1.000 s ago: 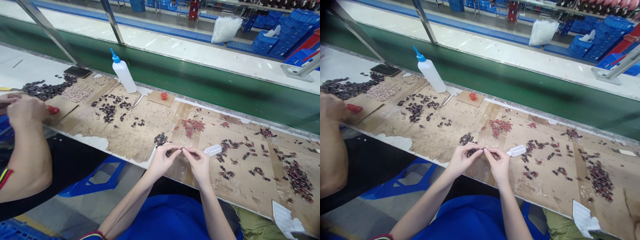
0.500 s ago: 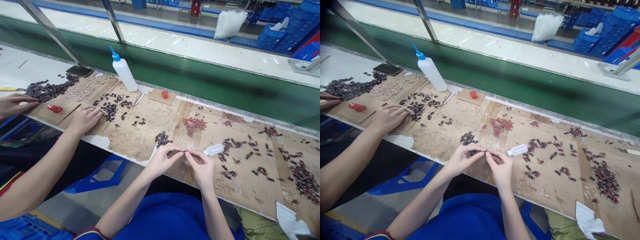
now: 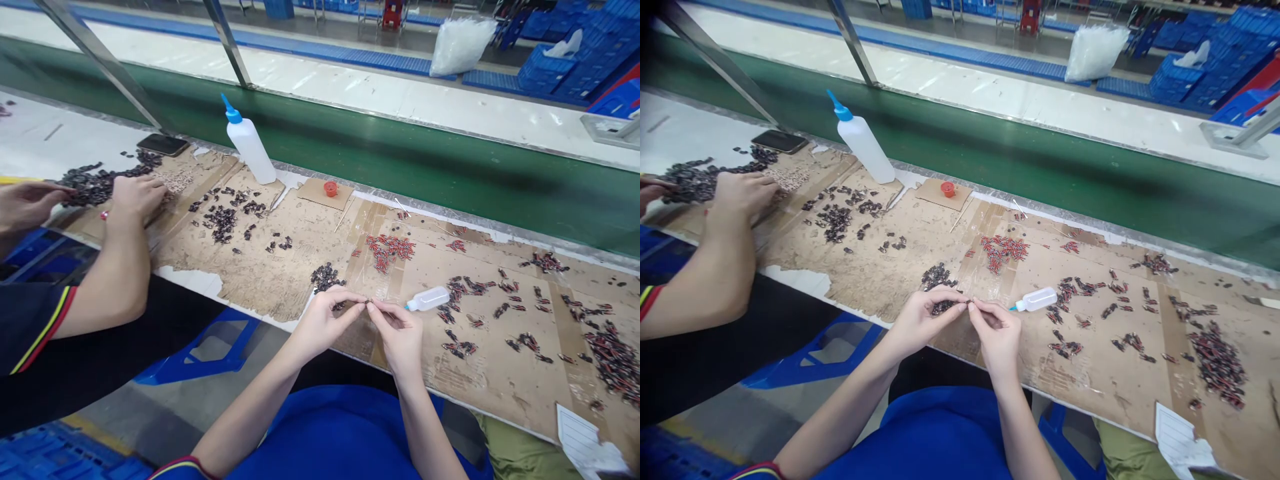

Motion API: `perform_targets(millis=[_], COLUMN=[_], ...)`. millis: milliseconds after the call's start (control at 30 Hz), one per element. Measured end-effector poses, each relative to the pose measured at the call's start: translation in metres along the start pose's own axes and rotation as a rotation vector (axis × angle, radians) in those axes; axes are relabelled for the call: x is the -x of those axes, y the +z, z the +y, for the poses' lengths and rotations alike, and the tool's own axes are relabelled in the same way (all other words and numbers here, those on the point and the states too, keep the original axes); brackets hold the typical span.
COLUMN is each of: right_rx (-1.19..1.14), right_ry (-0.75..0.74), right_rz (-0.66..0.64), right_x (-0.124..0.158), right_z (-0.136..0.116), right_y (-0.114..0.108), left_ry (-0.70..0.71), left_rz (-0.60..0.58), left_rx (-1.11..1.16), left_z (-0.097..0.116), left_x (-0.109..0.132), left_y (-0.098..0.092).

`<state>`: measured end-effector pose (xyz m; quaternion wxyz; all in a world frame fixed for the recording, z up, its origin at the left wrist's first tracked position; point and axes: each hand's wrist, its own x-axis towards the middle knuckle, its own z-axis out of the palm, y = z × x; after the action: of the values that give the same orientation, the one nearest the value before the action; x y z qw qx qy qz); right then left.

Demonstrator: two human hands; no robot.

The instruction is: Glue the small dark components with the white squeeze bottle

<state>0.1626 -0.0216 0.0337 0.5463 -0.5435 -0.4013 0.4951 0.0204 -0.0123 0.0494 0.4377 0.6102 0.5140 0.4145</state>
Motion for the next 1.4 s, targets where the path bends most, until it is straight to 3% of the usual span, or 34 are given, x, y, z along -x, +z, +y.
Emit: perform_targets(millis=[200, 500, 700, 800, 967, 1067, 1233, 1333, 1400], right_rx=[0.02, 0.039, 0.138, 0.262, 0.717, 0.936, 1.105, 1.156, 1.055], right_ry=[-0.002, -0.058, -0.097, -0.127, -0.1, -0.041, 0.198, 0.234, 0.209], right_rz=[-0.105, -0.046, 0.055, 0.181, 0.566, 0.575, 0.281, 0.267, 0.295], right_x=[-0.002, 0.0, 0.001, -0.002, -0.009, -0.014, -0.036, -0.05, -0.055], right_z=[-0.002, 0.003, 0.004, -0.001, -0.02, -0.03, -0.034, -0.03, -0.025], right_y=[-0.009, -0.014, -0.037, -0.068, -0.112, -0.108, -0.073, -0.063, -0.065], left_ry=[-0.007, -0.022, 0.056, 0.13, 0.069, 0.084, 0.153, 0.166, 0.179], left_rz=[0.002, -0.035, -0.154, -0.183, -0.033, -0.083, -0.127, -0.177, -0.225], left_rx=[-0.07, -0.032, -0.036, -0.148, -0.563, -0.728, -0.844, -0.807, -0.758], left_z=[0.004, 0.003, 0.005, 0.001, -0.017, -0.026, -0.032, -0.031, -0.03], left_x=[-0.001, -0.006, -0.01, -0.015, -0.024, -0.027, -0.026, -0.026, -0.025], left_y=[0.003, 0.011, 0.035, 0.037, 0.008, -0.004, -0.001, 0.005, 0.01])
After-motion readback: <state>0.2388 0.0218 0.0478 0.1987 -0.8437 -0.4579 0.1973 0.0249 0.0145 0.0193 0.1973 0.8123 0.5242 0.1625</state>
